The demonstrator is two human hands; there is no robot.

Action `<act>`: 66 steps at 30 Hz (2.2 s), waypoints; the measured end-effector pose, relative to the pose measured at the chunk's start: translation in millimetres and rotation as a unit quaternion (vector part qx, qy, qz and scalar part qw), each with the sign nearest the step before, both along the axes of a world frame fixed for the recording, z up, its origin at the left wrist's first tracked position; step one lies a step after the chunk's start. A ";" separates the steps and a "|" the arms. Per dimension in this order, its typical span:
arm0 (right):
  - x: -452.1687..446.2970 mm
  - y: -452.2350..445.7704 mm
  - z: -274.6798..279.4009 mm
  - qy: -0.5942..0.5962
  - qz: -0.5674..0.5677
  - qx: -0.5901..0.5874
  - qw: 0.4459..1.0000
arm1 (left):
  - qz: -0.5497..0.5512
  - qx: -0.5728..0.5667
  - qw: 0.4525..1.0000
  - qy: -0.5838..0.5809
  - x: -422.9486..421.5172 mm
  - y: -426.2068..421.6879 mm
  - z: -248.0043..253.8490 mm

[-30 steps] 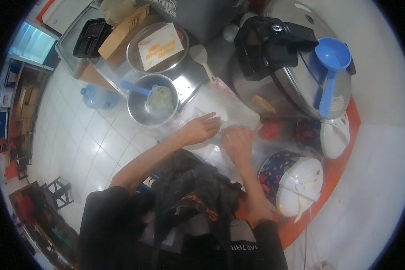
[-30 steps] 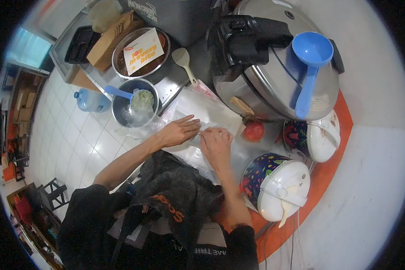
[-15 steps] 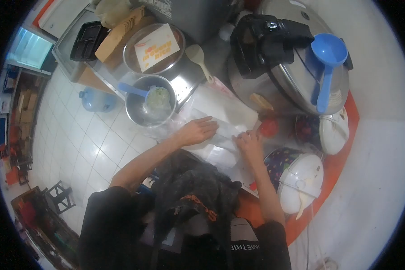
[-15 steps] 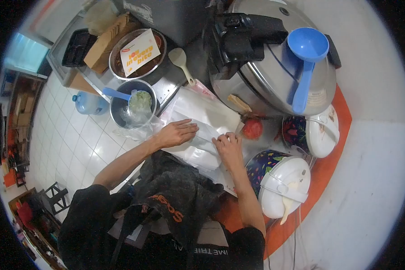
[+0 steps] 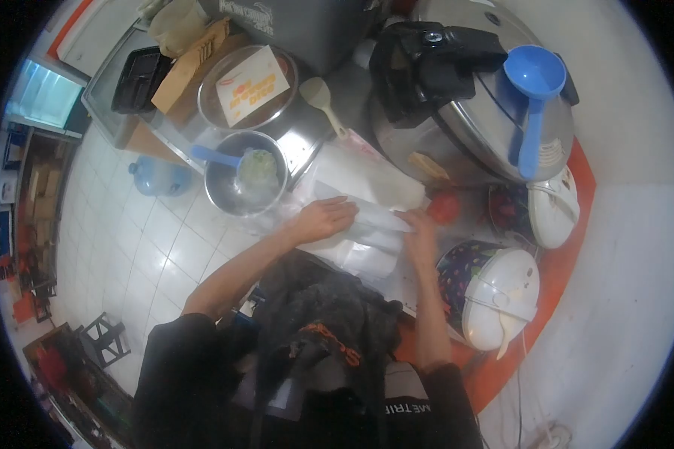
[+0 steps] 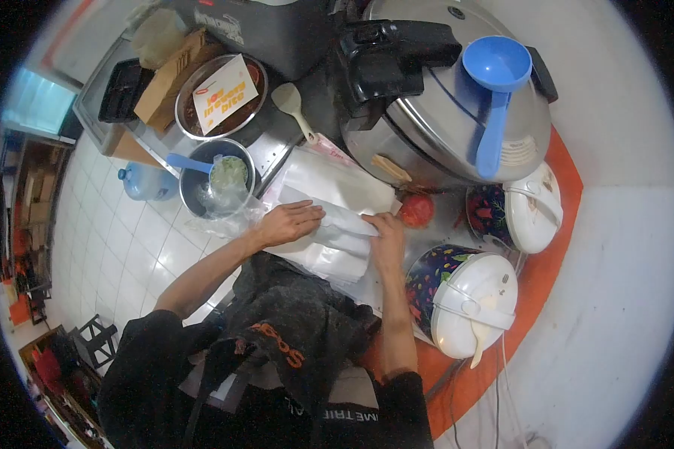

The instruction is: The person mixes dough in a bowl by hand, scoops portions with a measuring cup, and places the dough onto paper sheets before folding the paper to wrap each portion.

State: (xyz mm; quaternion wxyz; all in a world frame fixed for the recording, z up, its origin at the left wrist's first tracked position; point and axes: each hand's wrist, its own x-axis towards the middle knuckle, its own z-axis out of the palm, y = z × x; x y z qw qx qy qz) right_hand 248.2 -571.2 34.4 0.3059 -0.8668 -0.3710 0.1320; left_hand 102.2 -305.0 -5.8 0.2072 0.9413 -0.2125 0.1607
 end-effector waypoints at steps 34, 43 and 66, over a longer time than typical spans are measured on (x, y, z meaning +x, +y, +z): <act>-25.0 16.7 -12.2 0.034 0.128 -0.165 0.977 | 0.210 -0.106 0.910 0.342 -12.6 12.0 24.1; -19.8 48.0 -15.1 -0.078 0.003 -0.060 0.995 | 0.214 -0.096 0.932 0.277 9.3 14.5 27.4; -49.0 90.6 -0.7 0.061 -0.104 -0.031 0.992 | 0.282 -0.145 0.936 0.151 -5.5 11.4 -19.1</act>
